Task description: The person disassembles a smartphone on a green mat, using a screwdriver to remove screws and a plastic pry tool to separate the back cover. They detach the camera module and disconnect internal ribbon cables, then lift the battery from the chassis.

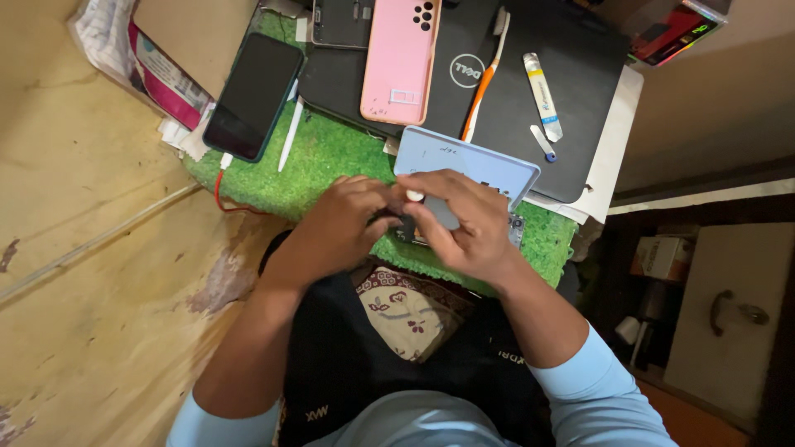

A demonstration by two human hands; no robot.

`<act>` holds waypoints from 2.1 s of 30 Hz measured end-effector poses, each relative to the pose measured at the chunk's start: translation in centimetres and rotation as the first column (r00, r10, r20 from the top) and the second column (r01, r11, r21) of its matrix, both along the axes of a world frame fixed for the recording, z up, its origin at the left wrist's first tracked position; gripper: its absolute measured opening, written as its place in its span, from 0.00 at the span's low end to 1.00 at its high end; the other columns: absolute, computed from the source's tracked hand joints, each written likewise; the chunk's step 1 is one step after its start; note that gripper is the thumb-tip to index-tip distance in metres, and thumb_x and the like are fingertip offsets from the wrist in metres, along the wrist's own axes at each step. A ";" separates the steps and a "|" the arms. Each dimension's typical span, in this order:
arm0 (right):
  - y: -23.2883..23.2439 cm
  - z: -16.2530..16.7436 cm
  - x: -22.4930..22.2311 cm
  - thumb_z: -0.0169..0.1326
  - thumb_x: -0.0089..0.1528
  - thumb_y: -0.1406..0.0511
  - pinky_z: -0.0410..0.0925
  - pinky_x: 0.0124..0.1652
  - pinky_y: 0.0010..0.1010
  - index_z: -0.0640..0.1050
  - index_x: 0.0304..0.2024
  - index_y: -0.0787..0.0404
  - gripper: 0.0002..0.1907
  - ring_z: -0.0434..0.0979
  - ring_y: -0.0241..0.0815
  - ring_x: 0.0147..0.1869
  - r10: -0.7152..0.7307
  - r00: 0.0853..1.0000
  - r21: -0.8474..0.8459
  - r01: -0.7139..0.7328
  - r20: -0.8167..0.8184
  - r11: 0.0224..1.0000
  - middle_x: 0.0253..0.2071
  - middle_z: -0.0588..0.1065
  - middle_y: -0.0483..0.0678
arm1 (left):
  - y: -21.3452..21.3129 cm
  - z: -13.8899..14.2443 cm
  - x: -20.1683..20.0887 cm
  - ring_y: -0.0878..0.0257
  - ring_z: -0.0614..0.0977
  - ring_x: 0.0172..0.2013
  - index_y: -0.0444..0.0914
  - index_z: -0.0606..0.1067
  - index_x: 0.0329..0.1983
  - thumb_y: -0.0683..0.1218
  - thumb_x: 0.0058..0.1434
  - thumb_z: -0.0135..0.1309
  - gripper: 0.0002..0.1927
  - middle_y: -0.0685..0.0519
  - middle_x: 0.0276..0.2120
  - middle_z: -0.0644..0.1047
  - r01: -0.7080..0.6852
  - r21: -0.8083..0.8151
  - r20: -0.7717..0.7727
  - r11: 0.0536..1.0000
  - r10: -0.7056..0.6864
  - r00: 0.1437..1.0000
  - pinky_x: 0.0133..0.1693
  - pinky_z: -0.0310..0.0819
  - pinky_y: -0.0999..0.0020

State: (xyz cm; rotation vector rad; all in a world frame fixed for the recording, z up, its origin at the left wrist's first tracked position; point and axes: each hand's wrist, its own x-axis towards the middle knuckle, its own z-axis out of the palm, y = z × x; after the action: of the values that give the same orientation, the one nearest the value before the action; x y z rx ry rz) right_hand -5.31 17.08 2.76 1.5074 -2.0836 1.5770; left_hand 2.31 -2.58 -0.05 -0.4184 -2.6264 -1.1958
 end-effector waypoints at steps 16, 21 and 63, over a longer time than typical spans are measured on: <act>0.2 0.2 -0.7 0.60 0.67 0.74 0.76 0.47 0.29 0.77 0.58 0.65 0.17 0.84 0.41 0.48 -0.011 1.000 -0.005 0.011 0.009 1.000 0.46 0.80 0.53 | 1.4 0.1 -0.3 0.46 0.80 0.46 0.33 0.74 0.43 0.44 0.54 0.63 0.17 0.43 0.38 0.78 -0.086 -0.223 -0.118 0.971 0.061 0.991 0.54 0.71 0.51; 1.6 -0.3 -0.9 0.56 0.69 0.75 0.80 0.44 0.28 0.75 0.60 0.66 0.16 0.83 0.43 0.47 -0.007 0.968 -0.232 0.067 0.250 0.970 0.50 0.79 0.56 | 1.3 -0.1 0.0 0.52 0.78 0.39 0.36 0.71 0.33 0.41 0.56 0.62 0.10 0.48 0.30 0.73 -0.107 -0.265 -0.178 0.958 0.060 0.982 0.49 0.73 0.57; 2.2 -3.1 2.2 0.57 0.67 0.79 0.79 0.52 0.30 0.70 0.67 0.66 0.26 0.81 0.43 0.54 -0.147 0.976 -0.076 0.161 0.159 0.984 0.54 0.72 0.54 | 0.3 -0.7 1.3 0.54 0.79 0.48 0.43 0.81 0.51 0.42 0.57 0.61 0.17 0.53 0.44 0.80 -0.077 0.036 0.057 0.996 0.074 0.996 0.50 0.66 0.59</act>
State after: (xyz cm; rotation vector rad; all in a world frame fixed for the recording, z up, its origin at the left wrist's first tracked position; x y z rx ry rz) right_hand -3.13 19.27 -0.31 1.1996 -2.1191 1.7495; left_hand 3.64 -2.25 -0.71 -0.2798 -2.6360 -1.2488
